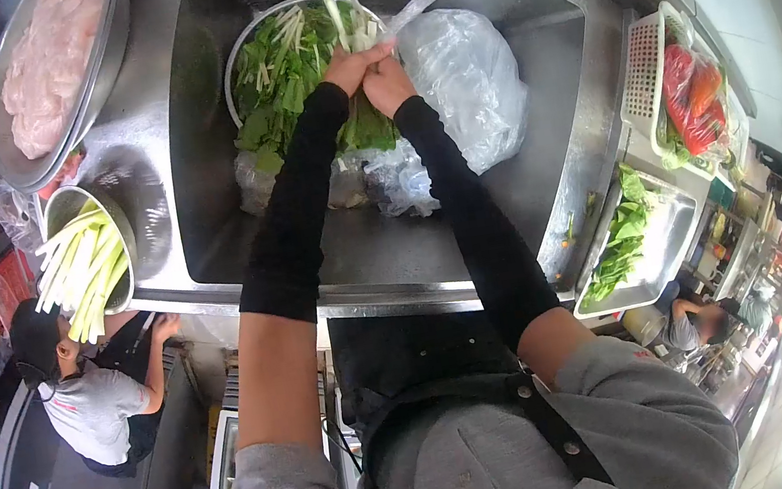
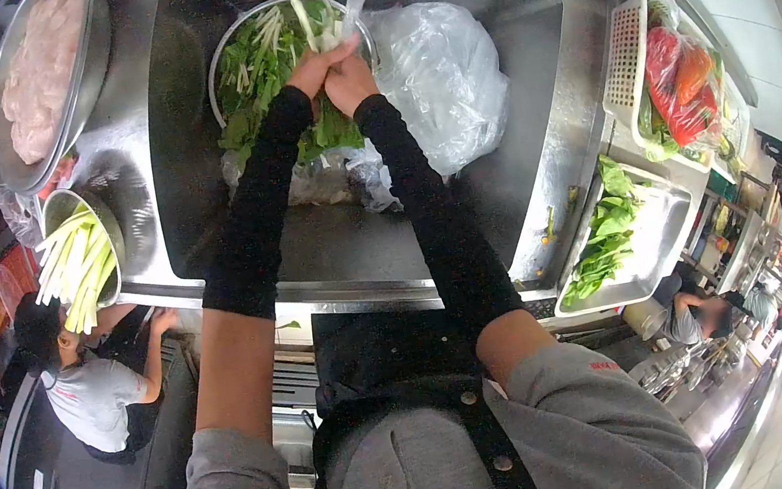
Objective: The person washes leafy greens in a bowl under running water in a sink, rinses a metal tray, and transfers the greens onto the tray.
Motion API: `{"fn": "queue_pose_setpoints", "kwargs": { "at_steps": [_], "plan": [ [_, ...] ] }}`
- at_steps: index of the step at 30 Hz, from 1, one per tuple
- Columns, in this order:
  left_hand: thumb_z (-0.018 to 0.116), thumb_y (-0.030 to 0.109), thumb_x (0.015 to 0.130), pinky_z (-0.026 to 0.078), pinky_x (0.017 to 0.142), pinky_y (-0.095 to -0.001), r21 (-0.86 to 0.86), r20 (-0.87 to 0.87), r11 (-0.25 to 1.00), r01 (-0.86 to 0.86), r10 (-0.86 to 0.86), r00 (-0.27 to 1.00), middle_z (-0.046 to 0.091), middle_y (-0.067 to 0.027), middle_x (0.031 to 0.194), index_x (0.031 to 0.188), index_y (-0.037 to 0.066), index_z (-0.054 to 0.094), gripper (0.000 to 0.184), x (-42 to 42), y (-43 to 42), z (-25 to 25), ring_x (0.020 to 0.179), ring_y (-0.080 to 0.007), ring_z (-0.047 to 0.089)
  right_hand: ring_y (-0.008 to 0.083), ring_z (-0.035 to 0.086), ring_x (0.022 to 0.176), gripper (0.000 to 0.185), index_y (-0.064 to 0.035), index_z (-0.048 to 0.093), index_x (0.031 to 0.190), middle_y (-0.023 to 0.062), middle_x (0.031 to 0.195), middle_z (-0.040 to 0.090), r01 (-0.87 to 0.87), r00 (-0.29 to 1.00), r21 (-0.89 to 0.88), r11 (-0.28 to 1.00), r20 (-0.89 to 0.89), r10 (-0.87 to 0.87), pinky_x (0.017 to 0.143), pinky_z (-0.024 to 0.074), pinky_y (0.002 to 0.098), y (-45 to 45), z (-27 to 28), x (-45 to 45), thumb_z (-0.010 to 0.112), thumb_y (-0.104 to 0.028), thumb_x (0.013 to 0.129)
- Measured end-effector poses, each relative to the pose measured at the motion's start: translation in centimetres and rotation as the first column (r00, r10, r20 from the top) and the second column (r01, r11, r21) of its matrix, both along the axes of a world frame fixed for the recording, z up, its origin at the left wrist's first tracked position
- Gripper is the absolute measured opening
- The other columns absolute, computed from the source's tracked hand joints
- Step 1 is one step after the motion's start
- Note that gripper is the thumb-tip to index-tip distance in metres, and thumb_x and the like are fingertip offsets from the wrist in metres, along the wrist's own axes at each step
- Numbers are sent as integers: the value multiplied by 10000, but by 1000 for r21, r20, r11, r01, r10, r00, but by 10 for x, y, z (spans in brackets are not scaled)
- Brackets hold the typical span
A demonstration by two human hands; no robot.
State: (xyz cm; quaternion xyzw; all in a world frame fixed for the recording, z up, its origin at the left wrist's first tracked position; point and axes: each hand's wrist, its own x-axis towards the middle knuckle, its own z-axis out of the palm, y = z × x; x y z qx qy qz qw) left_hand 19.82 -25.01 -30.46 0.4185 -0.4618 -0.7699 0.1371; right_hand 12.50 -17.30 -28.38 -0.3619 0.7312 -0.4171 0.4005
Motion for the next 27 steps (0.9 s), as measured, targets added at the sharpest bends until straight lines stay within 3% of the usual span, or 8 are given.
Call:
{"fn": "queue_pose_setpoints", "kwargs": {
  "at_steps": [6, 9, 13, 17, 19, 21, 25, 27],
  "plan": [
    [803, 447, 716, 515, 801, -323, 196, 198, 977, 84, -124, 972, 666, -147, 1054, 1034, -71, 653, 626, -13, -5, 18, 908, -205, 642, 358, 593, 803, 258, 72, 613, 942, 199, 882, 652, 176, 889, -74, 982, 440, -126, 808, 452, 348, 25, 13, -7, 556, -94, 754],
    [801, 445, 715, 508, 819, -335, -86, 300, 990, 115, -84, 950, 672, -173, 1034, 1040, -65, 647, 624, -4, 4, 31, 909, -231, 647, 262, 583, 828, 248, 71, 615, 931, 141, 919, 652, -76, 988, -297, 952, 105, 111, 789, 445, 307, 44, 5, -26, 565, -74, 736],
    [773, 349, 733, 494, 866, -366, -426, 497, 852, 303, -59, 866, 668, -197, 1021, 1108, -36, 599, 564, -7, 19, 27, 936, -307, 651, 188, 587, 887, 322, 57, 588, 1018, 148, 1123, 583, 138, 902, 155, 978, 389, -189, 787, 463, 303, 47, 44, -52, 621, -179, 803],
    [756, 268, 738, 491, 877, -380, -542, 396, 783, 304, -81, 915, 662, -180, 1046, 1178, -16, 544, 565, -9, 25, 26, 959, -338, 638, 216, 588, 975, 436, -10, 510, 1167, 117, 1138, 617, 538, 716, 368, 758, 276, -641, 854, 472, 407, 11, 48, -47, 593, -347, 902],
    [767, 253, 728, 490, 885, -385, -562, 350, 781, 271, -72, 934, 651, -178, 1084, 1232, -10, 500, 628, -6, 27, 24, 982, -336, 632, 255, 594, 1007, 567, 15, 468, 1236, 164, 1158, 590, 423, 495, 218, 880, 757, -426, 870, 487, 420, 9, 45, -54, 643, -385, 875],
    [784, 234, 709, 488, 898, -395, -552, 320, 793, 258, -84, 944, 634, -186, 1131, 1301, 2, 437, 724, -2, 35, 3, 1015, -337, 623, 279, 593, 1053, 751, 25, 391, 1338, 196, 1221, 555, 345, 306, 73, 936, 934, -186, 896, 484, 434, 8, 46, -56, 749, -375, 813],
    [789, 168, 677, 464, 965, -412, -374, 772, 641, 671, -187, 608, 579, -243, 1222, 1427, 68, 205, 956, 13, 50, 67, 1128, -397, 568, 209, 612, 976, 568, 27, 514, 1229, 130, 1099, 630, 397, 755, -9, 918, 571, -321, 833, 493, 349, 3, 68, -32, 800, -120, 760],
    [767, 140, 688, 465, 961, -427, -278, 817, 622, 732, -248, 520, 575, -255, 1221, 1434, 97, 167, 959, 14, 50, 78, 1132, -406, 563, 190, 616, 895, 488, 37, 550, 1170, 110, 987, 647, 283, 781, -56, 957, 593, -197, 772, 495, 334, 1, 45, -37, 786, -110, 770]
  ]
}}
